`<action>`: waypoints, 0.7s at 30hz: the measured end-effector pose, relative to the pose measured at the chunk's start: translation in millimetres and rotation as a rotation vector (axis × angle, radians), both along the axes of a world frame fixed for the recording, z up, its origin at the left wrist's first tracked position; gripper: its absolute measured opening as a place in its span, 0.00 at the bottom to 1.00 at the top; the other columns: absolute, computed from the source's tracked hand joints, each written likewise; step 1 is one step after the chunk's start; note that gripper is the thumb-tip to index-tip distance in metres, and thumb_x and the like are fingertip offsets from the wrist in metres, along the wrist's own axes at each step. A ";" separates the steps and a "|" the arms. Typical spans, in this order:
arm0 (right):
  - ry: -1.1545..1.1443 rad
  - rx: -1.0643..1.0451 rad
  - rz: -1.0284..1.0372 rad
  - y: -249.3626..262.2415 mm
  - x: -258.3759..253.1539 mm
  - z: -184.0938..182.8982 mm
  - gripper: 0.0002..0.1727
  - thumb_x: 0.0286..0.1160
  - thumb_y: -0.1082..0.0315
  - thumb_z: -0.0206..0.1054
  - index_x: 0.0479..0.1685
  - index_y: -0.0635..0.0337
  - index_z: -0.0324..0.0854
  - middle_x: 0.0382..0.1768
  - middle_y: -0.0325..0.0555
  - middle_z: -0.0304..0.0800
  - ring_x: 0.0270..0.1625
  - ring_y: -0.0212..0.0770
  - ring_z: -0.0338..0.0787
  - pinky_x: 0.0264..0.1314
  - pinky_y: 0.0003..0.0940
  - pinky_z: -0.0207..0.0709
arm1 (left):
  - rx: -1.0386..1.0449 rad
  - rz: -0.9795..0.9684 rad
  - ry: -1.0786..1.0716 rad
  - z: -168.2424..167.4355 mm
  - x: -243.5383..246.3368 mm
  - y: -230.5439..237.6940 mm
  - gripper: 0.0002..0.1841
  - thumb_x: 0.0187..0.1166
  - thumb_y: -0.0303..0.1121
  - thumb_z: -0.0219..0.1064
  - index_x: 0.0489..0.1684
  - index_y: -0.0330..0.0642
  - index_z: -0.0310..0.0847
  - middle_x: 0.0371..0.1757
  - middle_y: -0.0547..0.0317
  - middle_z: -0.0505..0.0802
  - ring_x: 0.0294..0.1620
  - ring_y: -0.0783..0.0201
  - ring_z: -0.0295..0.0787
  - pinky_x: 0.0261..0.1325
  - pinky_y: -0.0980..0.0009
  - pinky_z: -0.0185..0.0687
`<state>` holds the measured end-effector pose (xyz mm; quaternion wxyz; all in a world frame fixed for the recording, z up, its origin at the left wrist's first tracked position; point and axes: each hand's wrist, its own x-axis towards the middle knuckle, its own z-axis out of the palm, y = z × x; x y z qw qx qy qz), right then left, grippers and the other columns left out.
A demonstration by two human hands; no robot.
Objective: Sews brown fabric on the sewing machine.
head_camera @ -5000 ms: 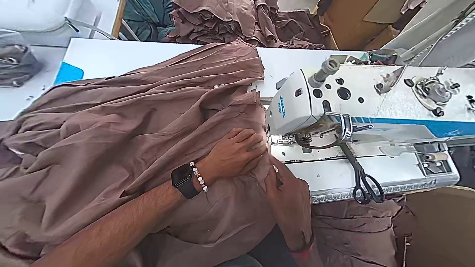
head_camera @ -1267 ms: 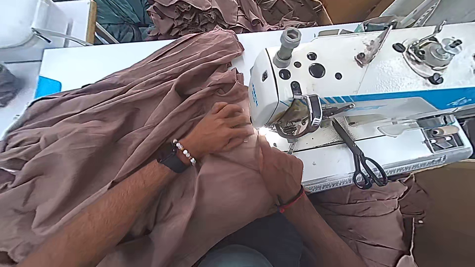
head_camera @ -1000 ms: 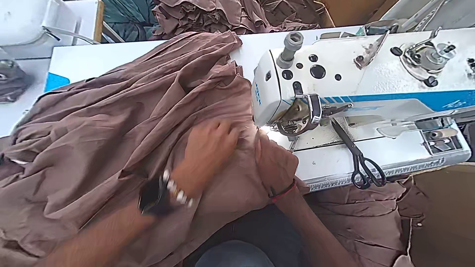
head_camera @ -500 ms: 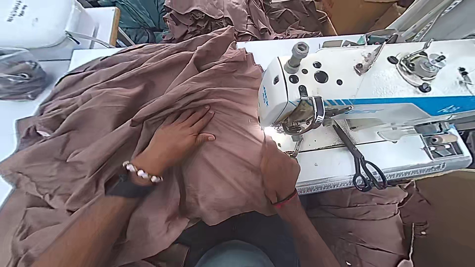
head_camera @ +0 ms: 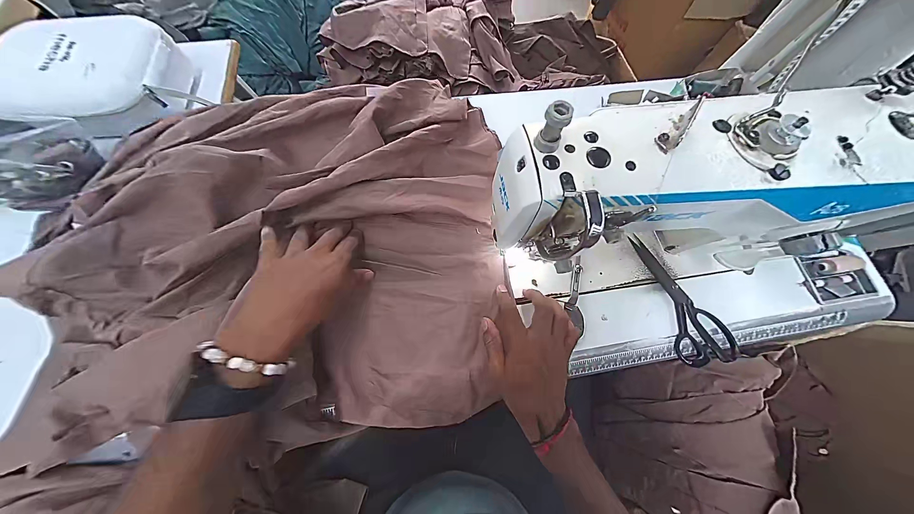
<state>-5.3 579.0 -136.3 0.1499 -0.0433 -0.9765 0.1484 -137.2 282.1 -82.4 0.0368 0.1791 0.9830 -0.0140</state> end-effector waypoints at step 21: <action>0.178 -0.007 0.274 22.8 -32.4 -3.7 0.21 0.81 0.67 0.58 0.63 0.37 0.91 0.68 0.25 0.91 0.72 0.38 0.84 0.69 0.45 0.71 | 0.536 -0.649 0.102 -60.1 -13.0 120.8 0.21 0.90 0.45 0.51 0.74 0.60 0.85 0.77 0.70 0.86 0.86 0.61 0.69 0.89 0.56 0.61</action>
